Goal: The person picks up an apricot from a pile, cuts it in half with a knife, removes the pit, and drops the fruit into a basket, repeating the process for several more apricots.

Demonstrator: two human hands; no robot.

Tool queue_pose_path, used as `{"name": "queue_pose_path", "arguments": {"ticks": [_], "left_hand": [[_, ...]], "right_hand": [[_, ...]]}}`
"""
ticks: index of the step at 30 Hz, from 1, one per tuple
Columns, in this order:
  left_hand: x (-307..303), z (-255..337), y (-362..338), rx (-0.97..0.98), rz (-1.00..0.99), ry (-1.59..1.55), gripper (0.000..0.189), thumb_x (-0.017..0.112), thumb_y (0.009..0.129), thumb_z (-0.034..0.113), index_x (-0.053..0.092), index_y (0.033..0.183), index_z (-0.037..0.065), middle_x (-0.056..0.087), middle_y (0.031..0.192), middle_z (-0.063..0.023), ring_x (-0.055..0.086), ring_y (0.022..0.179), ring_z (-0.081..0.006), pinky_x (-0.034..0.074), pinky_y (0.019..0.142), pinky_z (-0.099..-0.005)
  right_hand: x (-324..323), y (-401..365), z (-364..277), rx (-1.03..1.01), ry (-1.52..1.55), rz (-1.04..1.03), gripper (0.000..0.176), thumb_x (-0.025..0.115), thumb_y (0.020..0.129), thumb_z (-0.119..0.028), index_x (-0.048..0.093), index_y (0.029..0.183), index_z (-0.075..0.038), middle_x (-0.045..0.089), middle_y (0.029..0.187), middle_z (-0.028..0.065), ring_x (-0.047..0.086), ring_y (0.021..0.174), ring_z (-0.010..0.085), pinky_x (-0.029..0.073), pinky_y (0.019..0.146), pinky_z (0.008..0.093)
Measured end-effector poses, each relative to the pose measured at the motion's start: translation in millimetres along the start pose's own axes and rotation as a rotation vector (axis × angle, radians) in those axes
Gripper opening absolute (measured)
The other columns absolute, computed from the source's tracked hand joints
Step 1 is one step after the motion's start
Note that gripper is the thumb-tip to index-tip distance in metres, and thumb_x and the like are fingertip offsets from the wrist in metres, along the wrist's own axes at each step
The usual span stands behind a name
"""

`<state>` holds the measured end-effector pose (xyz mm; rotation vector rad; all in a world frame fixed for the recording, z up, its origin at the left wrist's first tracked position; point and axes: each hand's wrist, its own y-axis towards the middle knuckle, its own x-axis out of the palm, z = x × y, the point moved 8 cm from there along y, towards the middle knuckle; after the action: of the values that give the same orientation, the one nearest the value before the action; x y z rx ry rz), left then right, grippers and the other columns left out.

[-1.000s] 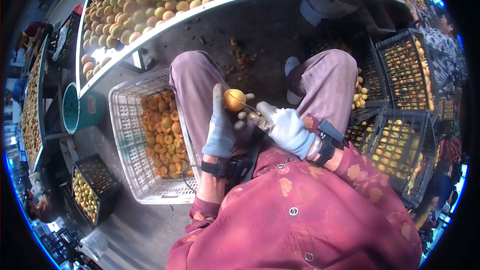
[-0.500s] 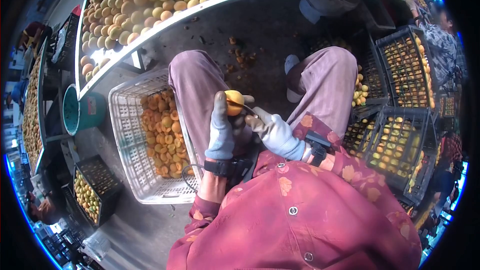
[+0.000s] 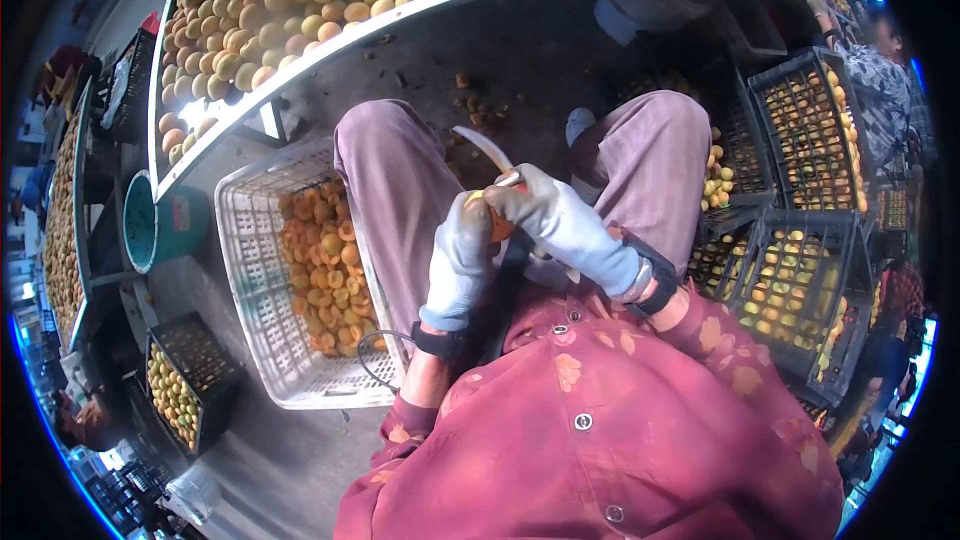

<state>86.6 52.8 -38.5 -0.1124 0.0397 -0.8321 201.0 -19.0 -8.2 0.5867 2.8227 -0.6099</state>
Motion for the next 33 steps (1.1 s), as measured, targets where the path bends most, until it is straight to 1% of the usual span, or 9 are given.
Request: {"name": "queue_pose_path", "arguments": {"ticks": [2, 6, 10, 15, 17, 18, 22, 25, 33], "left_hand": [[1, 21, -3, 0.111, 0.021, 0.504, 0.041, 0.063, 0.088, 0.04, 0.055, 0.109, 0.006, 0.068, 0.079, -0.0174, 0.068, 0.072, -0.0356, 0.052, 0.06, -0.0412], [7, 51, -11, 0.234, 0.181, 0.678, 0.056, 0.082, 0.069, 0.033, 0.057, 0.112, 0.007, 0.068, 0.079, -0.0137, 0.068, 0.068, -0.0332, 0.053, 0.059, -0.0393], [5, 64, -13, 0.441, 0.143, 0.632, 0.051, 0.08, 0.068, 0.022, 0.06, 0.112, 0.005, 0.069, 0.09, -0.0139, 0.07, 0.077, -0.0303, 0.055, 0.066, -0.036], [-7, 35, -8, 0.277, 0.113, 0.391, 0.048, 0.077, 0.069, 0.014, 0.059, 0.112, 0.003, 0.067, 0.098, -0.0177, 0.069, 0.082, -0.0311, 0.055, 0.071, -0.0357], [-10, 28, -9, 0.38, 0.091, 0.183, 0.042, 0.072, 0.078, 0.014, 0.056, 0.115, 0.002, 0.064, 0.109, -0.0171, 0.066, 0.09, -0.0267, 0.054, 0.073, -0.0342], [-11, 21, -6, 0.183, -0.004, -0.358, 0.038, 0.064, 0.088, 0.018, 0.053, 0.119, 0.001, 0.06, 0.116, -0.014, 0.061, 0.095, -0.02, 0.052, 0.078, -0.0299], [-9, 34, -5, 0.089, 0.055, -0.414, 0.049, 0.062, 0.091, 0.026, 0.047, 0.131, 0.001, 0.059, 0.119, -0.0107, 0.056, 0.097, -0.0134, 0.048, 0.082, -0.0248], [-13, 27, -5, -0.018, -0.002, -0.491, 0.056, 0.064, 0.09, 0.024, 0.044, 0.137, 0.001, 0.06, 0.116, -0.009, 0.056, 0.093, -0.0121, 0.048, 0.079, -0.0244], [-18, 21, -5, -0.037, 0.022, -0.555, 0.057, 0.064, 0.091, 0.023, 0.042, 0.139, 0.001, 0.062, 0.106, -0.0064, 0.053, 0.082, -0.0096, 0.046, 0.072, -0.0229]], "right_hand": [[8, 5, -1, 0.227, 0.121, -0.126, 0.064, 0.069, 0.079, -0.058, 0.059, 0.105, 0.0, 0.065, 0.092, 0.0109, 0.063, 0.085, 0.0143, 0.049, 0.075, 0.0287], [6, 2, -13, 0.289, 0.166, -0.225, 0.065, 0.072, 0.078, -0.056, 0.059, 0.109, 0.0, 0.065, 0.093, 0.0111, 0.062, 0.084, 0.0152, 0.049, 0.076, 0.0298], [10, 11, -6, 0.122, 0.167, -0.15, 0.055, 0.072, 0.081, -0.047, 0.059, 0.106, 0.001, 0.064, 0.091, 0.0095, 0.061, 0.08, 0.0128, 0.049, 0.073, 0.0273], [15, 4, -3, -0.015, 0.276, -0.099, 0.043, 0.067, 0.088, -0.037, 0.06, 0.107, 0.001, 0.064, 0.089, 0.0067, 0.061, 0.079, 0.0099, 0.049, 0.068, 0.0239], [17, -6, -5, 0.123, 0.711, -0.127, 0.037, 0.06, 0.093, -0.033, 0.06, 0.109, -0.001, 0.063, 0.086, 0.0048, 0.057, 0.065, 0.0073, 0.046, 0.055, 0.0211], [17, -12, -9, 0.215, 0.762, -0.118, 0.036, 0.051, 0.097, -0.036, 0.058, 0.11, -0.003, 0.058, 0.075, 0.0014, 0.042, 0.044, 0.0044, 0.034, 0.041, 0.0185], [-1, 1, -2, 0.163, 0.925, -0.032, 0.037, 0.051, 0.097, -0.032, 0.059, 0.112, 0.001, 0.062, 0.074, 0.0054, 0.043, 0.043, 0.0061, 0.037, 0.041, 0.0198], [-44, 16, -7, 0.141, 0.781, 0.342, 0.04, 0.047, 0.097, -0.035, 0.057, 0.113, 0.001, 0.068, 0.082, 0.0117, 0.04, 0.04, 0.0057, 0.038, 0.039, 0.0204], [-25, 33, -62, -0.063, 0.824, 0.129, 0.041, 0.046, 0.097, -0.036, 0.058, 0.111, 0.001, 0.068, 0.085, 0.0127, 0.04, 0.042, 0.0043, 0.038, 0.039, 0.019]]}}
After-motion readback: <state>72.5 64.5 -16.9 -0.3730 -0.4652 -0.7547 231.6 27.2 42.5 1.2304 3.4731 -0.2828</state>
